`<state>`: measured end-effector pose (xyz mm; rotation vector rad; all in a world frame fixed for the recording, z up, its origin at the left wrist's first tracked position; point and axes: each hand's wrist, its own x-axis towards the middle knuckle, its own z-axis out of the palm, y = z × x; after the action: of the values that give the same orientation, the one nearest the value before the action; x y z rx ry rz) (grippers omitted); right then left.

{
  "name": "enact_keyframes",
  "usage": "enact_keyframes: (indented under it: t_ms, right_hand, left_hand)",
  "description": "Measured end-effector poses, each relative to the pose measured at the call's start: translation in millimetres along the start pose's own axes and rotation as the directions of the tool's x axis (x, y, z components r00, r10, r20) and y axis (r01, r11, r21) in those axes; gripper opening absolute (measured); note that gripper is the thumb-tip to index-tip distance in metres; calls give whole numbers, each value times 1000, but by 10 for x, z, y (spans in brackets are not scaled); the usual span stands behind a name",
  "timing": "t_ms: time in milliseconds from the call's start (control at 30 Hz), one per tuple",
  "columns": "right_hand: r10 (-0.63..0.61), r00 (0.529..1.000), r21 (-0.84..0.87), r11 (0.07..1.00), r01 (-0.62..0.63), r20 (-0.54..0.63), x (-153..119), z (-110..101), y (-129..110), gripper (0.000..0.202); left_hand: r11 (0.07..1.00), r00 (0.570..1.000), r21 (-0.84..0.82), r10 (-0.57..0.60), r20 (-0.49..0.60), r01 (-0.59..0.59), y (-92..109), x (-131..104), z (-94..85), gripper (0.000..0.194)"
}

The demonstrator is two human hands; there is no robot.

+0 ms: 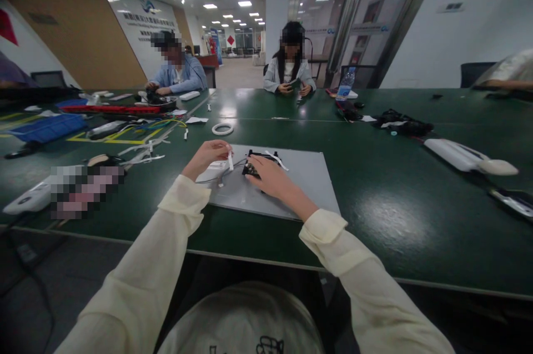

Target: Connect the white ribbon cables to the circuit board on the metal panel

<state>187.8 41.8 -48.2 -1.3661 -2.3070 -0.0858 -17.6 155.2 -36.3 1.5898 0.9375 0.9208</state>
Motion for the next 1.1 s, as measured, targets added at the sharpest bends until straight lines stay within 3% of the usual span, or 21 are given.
enact_keyframes:
  t_ms: [133, 400, 633, 833, 967, 1100]
  right_hand:
    - [-93, 993, -39, 995, 91, -71, 74, -55, -120, 55]
    - [-269, 963, -192, 946, 263, -7, 268, 62, -308, 21]
    - [-167, 979, -249, 949, 192, 117, 316, 120, -303, 20]
    - [-96, 978, -277, 950, 146, 187, 355, 138, -324, 29]
    - [-101, 967, -302, 938, 171, 233, 359, 189, -380, 30]
    - [-145, 966, -309, 928, 207, 213, 361, 242, -396, 30]
  left_hand:
    - [1000, 999, -23, 11, 37, -10, -21, -29, 27, 34]
    - [997, 999, -54, -48, 25, 49, -50, -29, 62, 27]
    - [1000, 1000, 5, 5, 1, -5, -86, -13, 59, 23]
    - [960, 991, 256, 129, -49, -112, -280, 110, 49, 14]
    - [846, 969, 494, 245, -28, -200, -370, 149, 52, 16]
    - [767, 955, 596, 297, -6, -235, -383, 144, 47, 19]
